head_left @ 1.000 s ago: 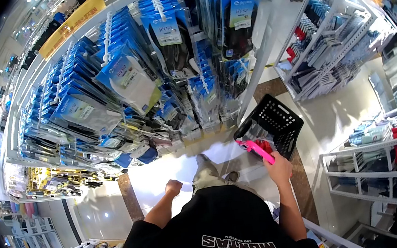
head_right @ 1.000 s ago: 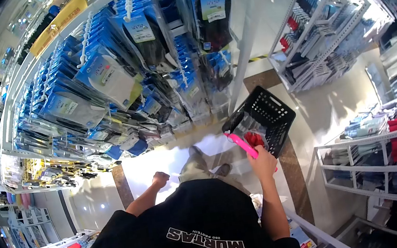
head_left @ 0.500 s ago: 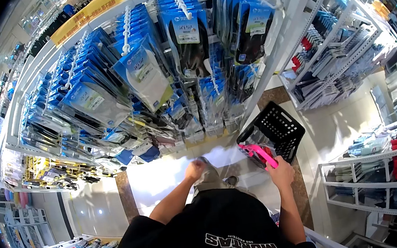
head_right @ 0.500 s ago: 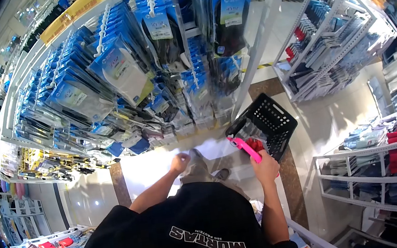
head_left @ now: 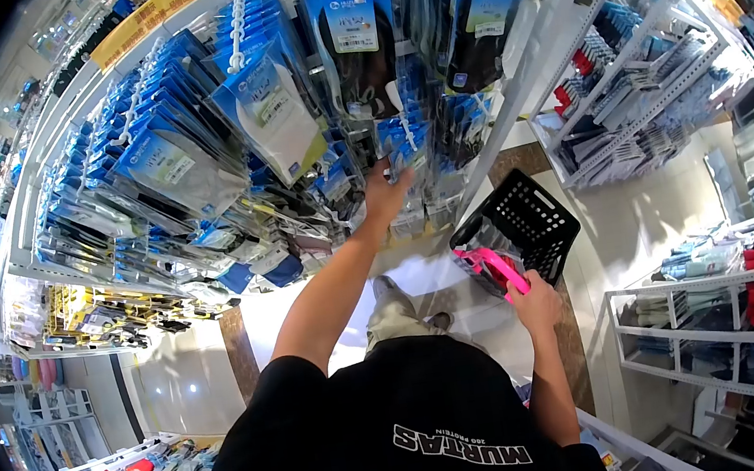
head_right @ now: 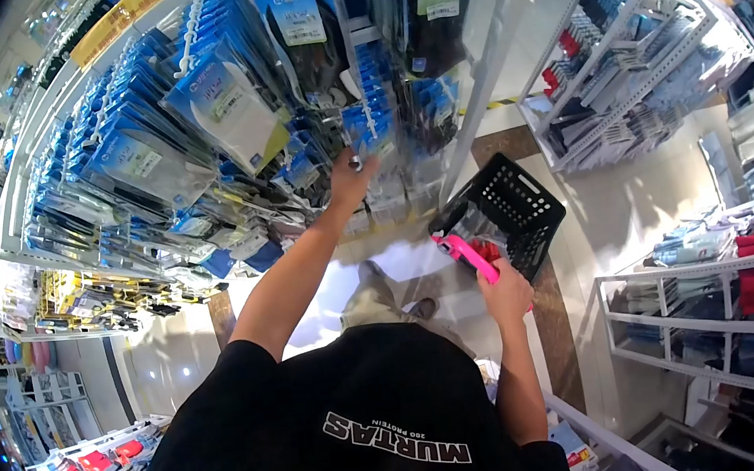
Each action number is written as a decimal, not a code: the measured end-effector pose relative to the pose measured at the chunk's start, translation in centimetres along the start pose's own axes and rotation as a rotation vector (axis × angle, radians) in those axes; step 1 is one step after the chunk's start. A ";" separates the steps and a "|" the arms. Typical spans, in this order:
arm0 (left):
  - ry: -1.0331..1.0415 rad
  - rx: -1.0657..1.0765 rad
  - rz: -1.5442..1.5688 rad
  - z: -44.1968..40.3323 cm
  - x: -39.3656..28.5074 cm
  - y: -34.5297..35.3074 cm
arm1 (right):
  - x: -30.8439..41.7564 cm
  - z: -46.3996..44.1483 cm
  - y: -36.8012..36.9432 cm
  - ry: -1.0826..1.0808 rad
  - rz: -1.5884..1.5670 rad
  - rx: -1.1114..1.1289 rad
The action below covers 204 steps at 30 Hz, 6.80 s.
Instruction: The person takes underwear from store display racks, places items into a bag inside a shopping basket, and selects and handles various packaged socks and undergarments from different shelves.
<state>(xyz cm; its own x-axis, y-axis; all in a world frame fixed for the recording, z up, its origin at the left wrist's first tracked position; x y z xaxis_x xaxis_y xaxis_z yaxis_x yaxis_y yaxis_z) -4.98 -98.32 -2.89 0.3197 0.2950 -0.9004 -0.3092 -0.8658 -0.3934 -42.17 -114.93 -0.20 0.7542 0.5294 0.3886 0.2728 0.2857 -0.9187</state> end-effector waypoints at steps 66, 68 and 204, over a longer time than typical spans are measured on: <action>-0.621 0.694 0.758 22.7 -9.7 5.7 | 4.4 1.8 5.6 0.316 -1.565 0.568; -0.543 0.739 0.645 22.9 -10.2 6.5 | 3.9 1.9 6.7 0.324 -1.855 0.838; -0.235 -0.046 0.041 6.3 2.9 -1.5 | 1.2 2.0 4.4 0.106 -1.254 0.188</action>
<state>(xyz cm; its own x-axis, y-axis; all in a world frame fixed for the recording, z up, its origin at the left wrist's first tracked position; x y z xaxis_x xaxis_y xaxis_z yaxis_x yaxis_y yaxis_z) -9.18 -93.59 -6.09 0.0887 0.3401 -0.9362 -0.2746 -0.8951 -0.3512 -41.22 -111.46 -3.62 0.0876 -0.2486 0.9646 0.7487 0.6552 0.1009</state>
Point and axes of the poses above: each hand's wrist, its own z-axis away from the middle knuckle, its own y-axis out of the palm, x = y × z, the point moved 9 cm from there along -z, towards the middle knuckle, and after that the axes turned 4 degrees about y, right-handed, at the moved point
